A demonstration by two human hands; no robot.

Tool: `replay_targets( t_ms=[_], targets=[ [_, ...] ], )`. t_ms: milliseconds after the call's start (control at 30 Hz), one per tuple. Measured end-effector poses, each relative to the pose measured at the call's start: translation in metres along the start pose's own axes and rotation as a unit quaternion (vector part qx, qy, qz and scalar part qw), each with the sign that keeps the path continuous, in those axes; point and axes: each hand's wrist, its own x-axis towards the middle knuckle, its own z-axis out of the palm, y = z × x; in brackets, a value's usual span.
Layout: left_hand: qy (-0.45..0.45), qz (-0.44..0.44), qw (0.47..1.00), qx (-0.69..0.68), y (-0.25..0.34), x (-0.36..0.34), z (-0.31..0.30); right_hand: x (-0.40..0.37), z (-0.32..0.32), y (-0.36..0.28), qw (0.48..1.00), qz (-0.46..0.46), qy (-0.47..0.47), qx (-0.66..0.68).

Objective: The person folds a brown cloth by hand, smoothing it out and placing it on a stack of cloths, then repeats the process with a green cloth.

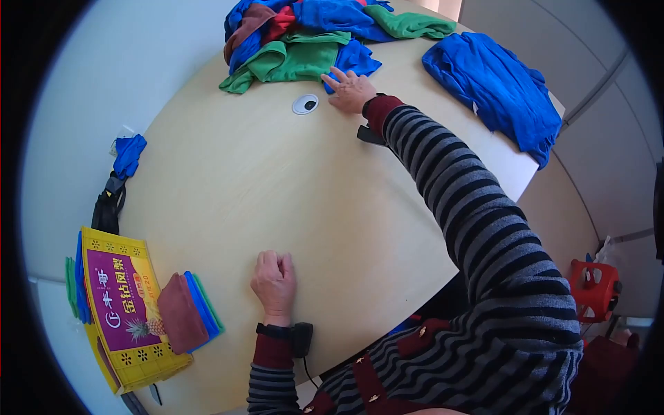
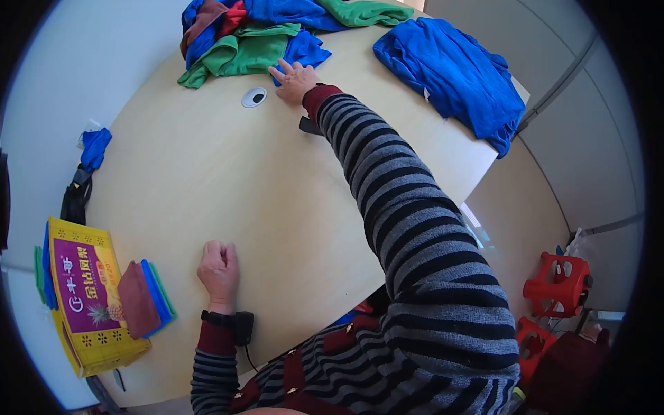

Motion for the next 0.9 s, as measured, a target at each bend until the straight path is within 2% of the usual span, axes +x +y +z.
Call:
replay_targets(
  t_ms=[133,233,367,533,733,833,900],
  targets=[
    [-0.035,-0.009,0.999,0.012,0.002,0.002,-0.003,0.021,0.01,0.007,0.999,0.013,0.036,0.015],
    [-0.024,-0.005,1.0,0.004,0.003,0.004,-0.004,0.044,0.017,0.013,0.999,0.035,0.007,-0.003],
    [-0.016,-0.004,1.0,0.004,0.002,0.005,-0.005,0.05,0.014,0.016,0.999,0.009,0.047,0.011],
    [-0.014,0.004,1.0,0.001,0.002,0.004,-0.006,0.048,0.013,0.02,0.998,-0.038,0.043,-0.016],
    [-0.008,0.0,1.0,-0.001,-0.001,0.001,-0.005,-0.025,-0.03,0.028,0.99,-0.108,-0.068,-0.058],
    [-0.009,0.007,1.0,0.0,-0.002,0.0,-0.005,-0.079,-0.052,0.049,0.984,-0.13,-0.101,-0.068],
    [-0.022,0.002,0.999,0.029,-0.003,-0.003,-0.005,-0.125,-0.062,0.066,0.985,-0.134,-0.091,-0.059]
  ],
)
